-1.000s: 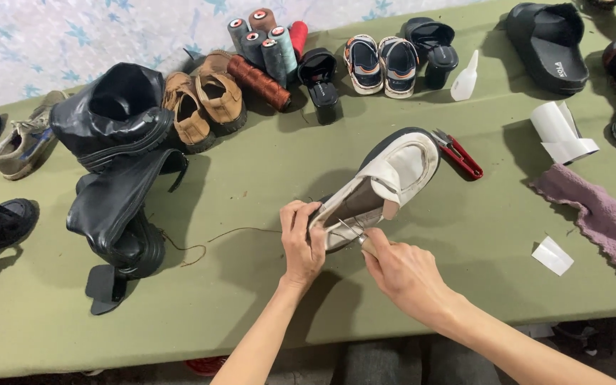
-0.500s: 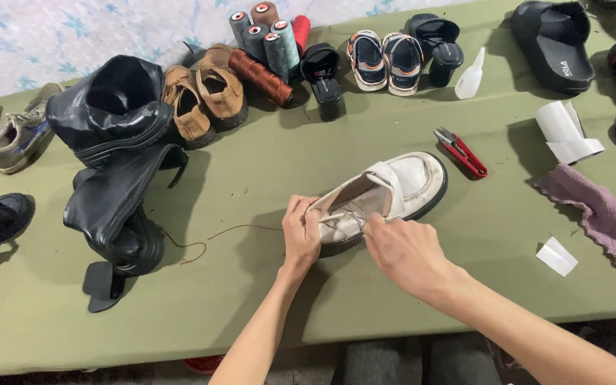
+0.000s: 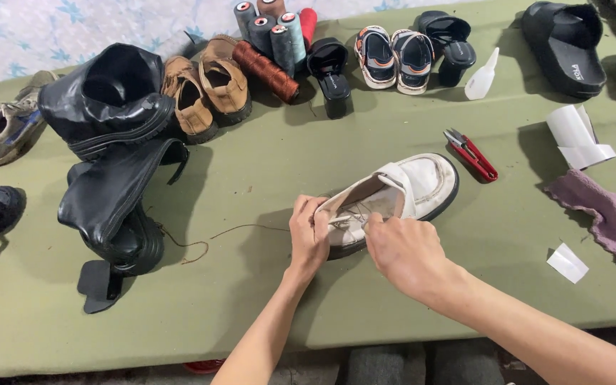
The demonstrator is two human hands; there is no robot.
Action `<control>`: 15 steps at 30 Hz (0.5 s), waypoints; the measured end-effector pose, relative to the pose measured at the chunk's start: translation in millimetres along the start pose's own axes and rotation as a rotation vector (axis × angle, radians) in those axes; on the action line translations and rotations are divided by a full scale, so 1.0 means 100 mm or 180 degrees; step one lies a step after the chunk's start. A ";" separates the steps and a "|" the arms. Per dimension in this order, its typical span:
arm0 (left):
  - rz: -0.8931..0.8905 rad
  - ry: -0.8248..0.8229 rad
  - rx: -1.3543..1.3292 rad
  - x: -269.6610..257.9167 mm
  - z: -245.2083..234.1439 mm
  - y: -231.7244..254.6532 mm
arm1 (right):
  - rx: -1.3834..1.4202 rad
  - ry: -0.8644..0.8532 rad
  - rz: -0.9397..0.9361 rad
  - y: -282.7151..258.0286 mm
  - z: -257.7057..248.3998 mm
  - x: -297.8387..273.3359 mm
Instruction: The person is repairing a white slip-on shoe by hand-sewing the sole to the upper. They use a needle and thread to stitch along the edge of the shoe, pulling the thread tight after each stitch. The person also uses a small tool to help push the needle through the thick sole material.
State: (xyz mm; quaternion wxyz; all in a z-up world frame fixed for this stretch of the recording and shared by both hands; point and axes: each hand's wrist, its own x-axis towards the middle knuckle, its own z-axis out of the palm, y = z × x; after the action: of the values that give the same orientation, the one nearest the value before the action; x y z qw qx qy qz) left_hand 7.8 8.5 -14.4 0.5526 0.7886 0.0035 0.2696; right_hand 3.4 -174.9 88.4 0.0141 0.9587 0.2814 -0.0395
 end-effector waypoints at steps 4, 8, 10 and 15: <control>0.0018 0.0009 -0.0009 0.01 0.00 -0.04 | -0.0055 0.0022 0.0020 -0.02 0.05 -0.02; 0.0015 0.0005 -0.0012 0.01 0.00 -0.04 | -0.0167 0.0053 0.0053 -0.04 0.06 -0.03; -0.0009 -0.0009 -0.0014 0.01 0.00 -0.03 | -0.0224 0.0082 0.0032 -0.04 0.08 -0.02; -0.0030 0.0017 -0.0038 0.00 0.02 -0.05 | -0.0194 0.0088 0.0021 -0.02 0.23 0.01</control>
State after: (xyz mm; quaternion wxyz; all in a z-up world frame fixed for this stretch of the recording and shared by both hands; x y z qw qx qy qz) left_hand 10.0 9.0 -18.6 0.5586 0.7845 0.0071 0.2691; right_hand 1.9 -173.8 65.5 0.0396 0.9592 0.2795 -0.0176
